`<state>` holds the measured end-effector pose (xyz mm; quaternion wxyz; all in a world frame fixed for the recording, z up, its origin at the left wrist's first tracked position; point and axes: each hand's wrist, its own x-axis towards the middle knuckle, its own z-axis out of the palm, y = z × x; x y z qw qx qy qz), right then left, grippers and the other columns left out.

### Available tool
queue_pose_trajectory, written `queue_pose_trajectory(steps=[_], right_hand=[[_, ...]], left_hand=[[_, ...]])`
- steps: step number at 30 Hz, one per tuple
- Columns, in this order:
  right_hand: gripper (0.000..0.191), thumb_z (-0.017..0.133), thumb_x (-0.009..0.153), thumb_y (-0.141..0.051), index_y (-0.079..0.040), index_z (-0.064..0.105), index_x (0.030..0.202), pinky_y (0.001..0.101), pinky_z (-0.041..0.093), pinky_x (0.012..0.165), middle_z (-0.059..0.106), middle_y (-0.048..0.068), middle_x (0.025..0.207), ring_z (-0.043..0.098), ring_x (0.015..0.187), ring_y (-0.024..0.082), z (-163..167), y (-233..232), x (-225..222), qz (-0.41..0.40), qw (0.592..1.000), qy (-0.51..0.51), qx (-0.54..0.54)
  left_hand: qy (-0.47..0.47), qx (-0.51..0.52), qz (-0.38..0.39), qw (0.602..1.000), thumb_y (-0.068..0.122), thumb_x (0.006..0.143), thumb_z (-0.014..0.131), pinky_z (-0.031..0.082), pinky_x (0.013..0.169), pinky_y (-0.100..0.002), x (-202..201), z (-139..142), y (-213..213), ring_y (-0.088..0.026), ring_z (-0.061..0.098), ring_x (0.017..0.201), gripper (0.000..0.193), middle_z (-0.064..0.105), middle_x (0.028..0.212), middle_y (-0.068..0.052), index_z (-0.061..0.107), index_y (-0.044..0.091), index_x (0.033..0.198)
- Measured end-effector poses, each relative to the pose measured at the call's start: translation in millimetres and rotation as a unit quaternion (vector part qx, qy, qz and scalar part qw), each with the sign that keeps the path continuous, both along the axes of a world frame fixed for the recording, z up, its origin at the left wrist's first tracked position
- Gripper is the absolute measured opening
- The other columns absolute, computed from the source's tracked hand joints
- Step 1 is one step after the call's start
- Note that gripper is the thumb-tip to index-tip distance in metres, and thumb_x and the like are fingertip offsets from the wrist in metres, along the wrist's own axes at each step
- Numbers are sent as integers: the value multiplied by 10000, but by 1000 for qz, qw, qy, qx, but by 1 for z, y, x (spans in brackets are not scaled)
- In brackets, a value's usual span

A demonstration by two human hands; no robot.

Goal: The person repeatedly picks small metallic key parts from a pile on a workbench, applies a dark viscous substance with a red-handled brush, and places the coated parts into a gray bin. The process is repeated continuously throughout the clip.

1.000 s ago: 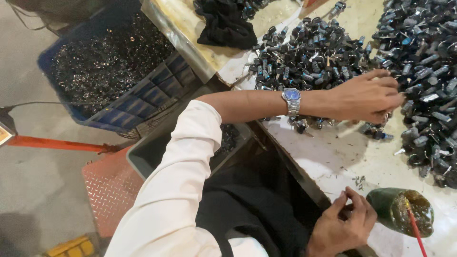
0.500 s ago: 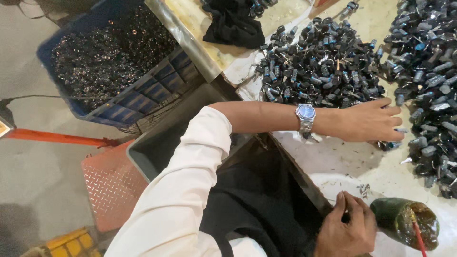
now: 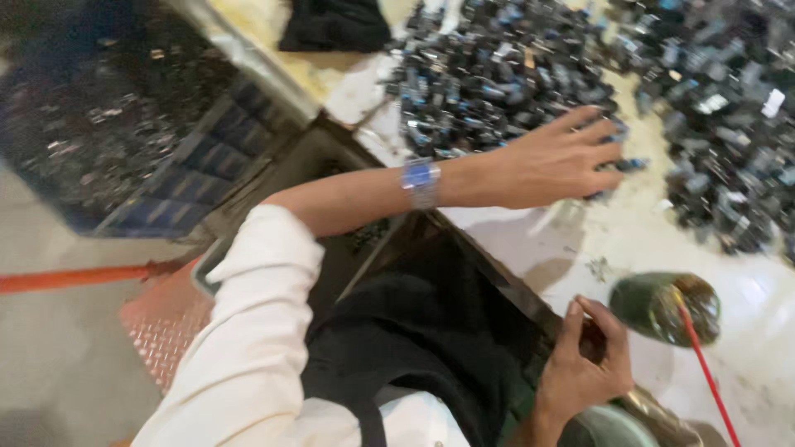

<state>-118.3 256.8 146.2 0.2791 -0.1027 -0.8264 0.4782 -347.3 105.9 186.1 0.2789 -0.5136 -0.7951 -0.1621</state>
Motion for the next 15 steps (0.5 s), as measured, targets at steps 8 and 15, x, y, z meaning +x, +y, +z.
queue_pose_trajectory(steps=[8, 15], right_hand=[[97, 730, 903, 82, 38, 710, 987, 172, 390, 486, 768, 154, 994, 558, 601, 57, 1, 23, 20, -9, 919, -39, -392], [148, 759, 883, 108, 38, 729, 1010, 194, 489, 672, 760, 150, 1034, 655, 794, 83, 1, 25, 23, 65, 922, -52, -378]], left_hand=[[-202, 147, -96, 963, 115, 905, 806, 444, 1044, -450, 132, -12, -13, -242, 624, 1141, 275, 677, 1172, -11, 701, 124, 1159], [-220, 163, -76, 959, 112, 906, 862, 445, 947, -410, 141, -13, -7, -208, 624, 1095, 288, 681, 1169, 24, 696, 127, 1140]])
